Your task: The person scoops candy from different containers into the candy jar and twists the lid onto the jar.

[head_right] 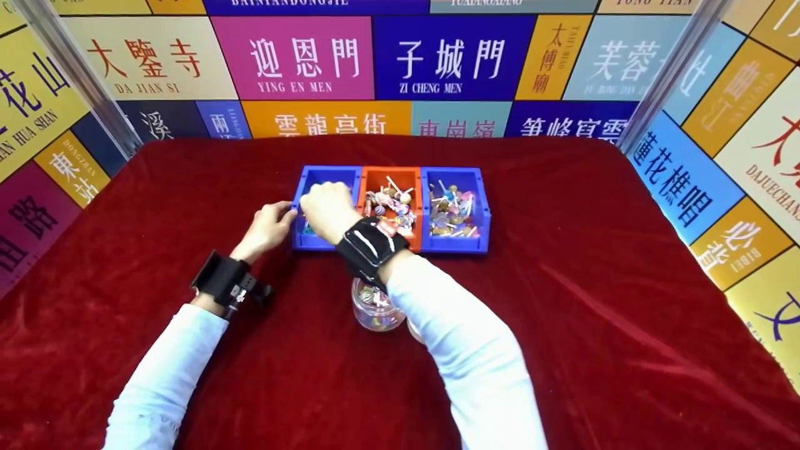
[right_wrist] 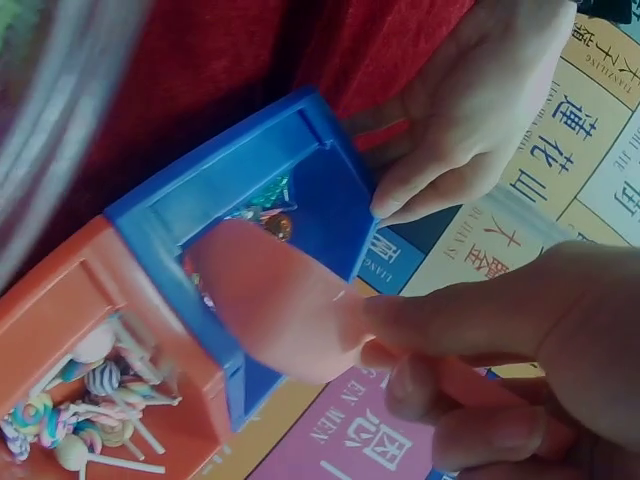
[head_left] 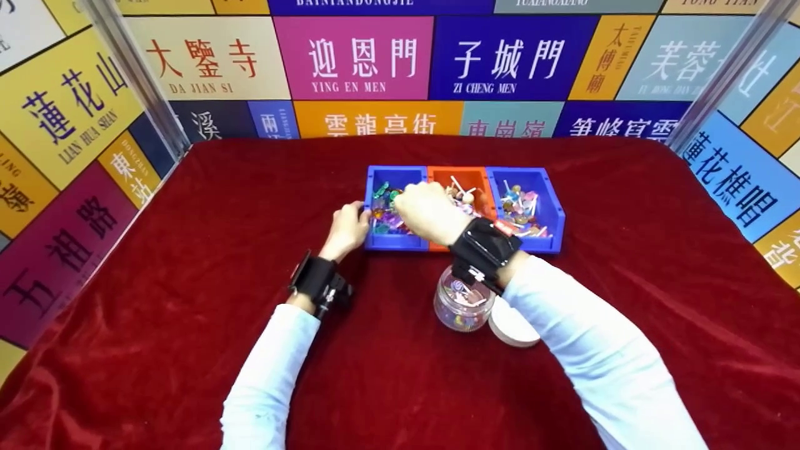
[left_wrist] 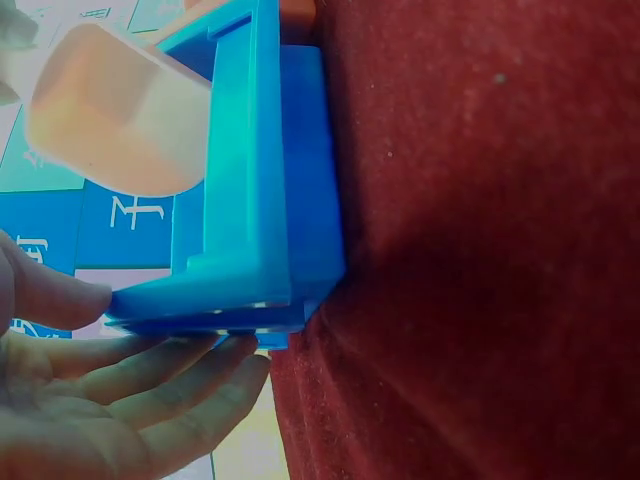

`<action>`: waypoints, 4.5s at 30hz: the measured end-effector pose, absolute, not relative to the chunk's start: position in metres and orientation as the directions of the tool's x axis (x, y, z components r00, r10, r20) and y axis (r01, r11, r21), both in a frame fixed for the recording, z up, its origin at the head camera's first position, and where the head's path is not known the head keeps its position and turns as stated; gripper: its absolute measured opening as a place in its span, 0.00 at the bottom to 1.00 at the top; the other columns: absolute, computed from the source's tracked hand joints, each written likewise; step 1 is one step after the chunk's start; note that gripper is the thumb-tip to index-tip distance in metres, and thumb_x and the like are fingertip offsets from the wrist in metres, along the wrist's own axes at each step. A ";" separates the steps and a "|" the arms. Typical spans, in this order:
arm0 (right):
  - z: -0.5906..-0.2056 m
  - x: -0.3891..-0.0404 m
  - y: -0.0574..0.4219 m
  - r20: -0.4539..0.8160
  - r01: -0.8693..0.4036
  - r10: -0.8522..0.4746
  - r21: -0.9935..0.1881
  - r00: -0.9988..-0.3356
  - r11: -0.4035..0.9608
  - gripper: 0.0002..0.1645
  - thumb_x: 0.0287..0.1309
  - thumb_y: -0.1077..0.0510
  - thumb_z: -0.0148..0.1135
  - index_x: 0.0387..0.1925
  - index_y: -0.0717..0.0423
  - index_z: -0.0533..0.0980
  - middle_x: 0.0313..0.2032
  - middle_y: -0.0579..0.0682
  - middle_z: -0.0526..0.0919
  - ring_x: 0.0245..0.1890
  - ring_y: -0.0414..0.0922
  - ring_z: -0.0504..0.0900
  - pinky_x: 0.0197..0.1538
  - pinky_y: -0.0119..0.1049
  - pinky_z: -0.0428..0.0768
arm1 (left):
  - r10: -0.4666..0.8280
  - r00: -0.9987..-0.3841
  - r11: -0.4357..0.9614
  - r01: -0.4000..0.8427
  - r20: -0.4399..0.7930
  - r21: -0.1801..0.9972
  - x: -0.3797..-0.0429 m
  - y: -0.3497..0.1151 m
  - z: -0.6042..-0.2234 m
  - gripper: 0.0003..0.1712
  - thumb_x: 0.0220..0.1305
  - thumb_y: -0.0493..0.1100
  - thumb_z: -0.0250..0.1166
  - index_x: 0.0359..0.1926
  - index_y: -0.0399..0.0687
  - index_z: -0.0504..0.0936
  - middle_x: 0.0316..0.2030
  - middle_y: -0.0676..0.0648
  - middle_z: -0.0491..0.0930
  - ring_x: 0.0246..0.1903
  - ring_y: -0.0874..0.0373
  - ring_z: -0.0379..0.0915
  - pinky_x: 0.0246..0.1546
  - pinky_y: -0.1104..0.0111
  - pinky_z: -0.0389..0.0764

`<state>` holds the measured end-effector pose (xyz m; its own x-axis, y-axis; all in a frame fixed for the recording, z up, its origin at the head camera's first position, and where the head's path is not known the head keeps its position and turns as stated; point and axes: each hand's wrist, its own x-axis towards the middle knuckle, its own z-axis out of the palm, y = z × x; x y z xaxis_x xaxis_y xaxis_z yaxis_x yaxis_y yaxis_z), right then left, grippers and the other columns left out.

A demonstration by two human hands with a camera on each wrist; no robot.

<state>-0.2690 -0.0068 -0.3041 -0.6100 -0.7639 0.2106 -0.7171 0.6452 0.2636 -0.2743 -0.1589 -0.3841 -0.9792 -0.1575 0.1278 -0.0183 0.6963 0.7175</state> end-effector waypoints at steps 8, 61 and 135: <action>-0.311 -0.283 -0.010 0.135 -0.711 -0.732 0.174 -0.668 0.681 0.06 0.48 0.65 0.57 0.27 0.62 0.79 0.28 0.61 0.80 0.29 0.56 0.79 0.28 0.48 0.79 | -0.152 -0.982 0.682 -0.024 0.109 0.731 -0.275 -0.157 -0.385 0.18 0.64 0.37 0.49 0.51 0.30 0.73 0.44 0.34 0.77 0.45 0.47 0.74 0.48 0.61 0.72; -0.346 -0.317 0.020 -0.001 -0.585 -0.665 -0.475 -0.746 0.657 0.16 0.62 0.58 0.48 0.38 0.69 0.75 0.28 0.54 0.75 0.28 0.46 0.72 0.41 0.42 0.74 | -0.140 -0.982 0.720 -0.013 0.127 0.694 -0.273 -0.158 -0.383 0.17 0.64 0.37 0.49 0.49 0.31 0.74 0.44 0.34 0.76 0.44 0.45 0.73 0.46 0.58 0.72; -0.342 -0.242 0.191 0.101 -0.396 -0.644 -0.856 -0.758 0.331 0.12 0.57 0.61 0.56 0.41 0.64 0.76 0.17 0.43 0.70 0.13 0.34 0.60 0.13 0.31 0.58 | 0.509 -0.842 0.340 0.385 0.176 0.858 -0.232 -0.102 -0.377 0.44 0.49 0.47 0.68 0.64 0.41 0.57 0.60 0.41 0.63 0.60 0.50 0.58 0.58 0.59 0.63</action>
<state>-0.2419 0.1913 -0.3424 -0.7580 -0.6443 0.1014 -0.3963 0.3315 -0.8562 -0.2317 -0.1016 -0.3765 -0.8424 0.5093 0.1760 0.3849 0.3402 0.8580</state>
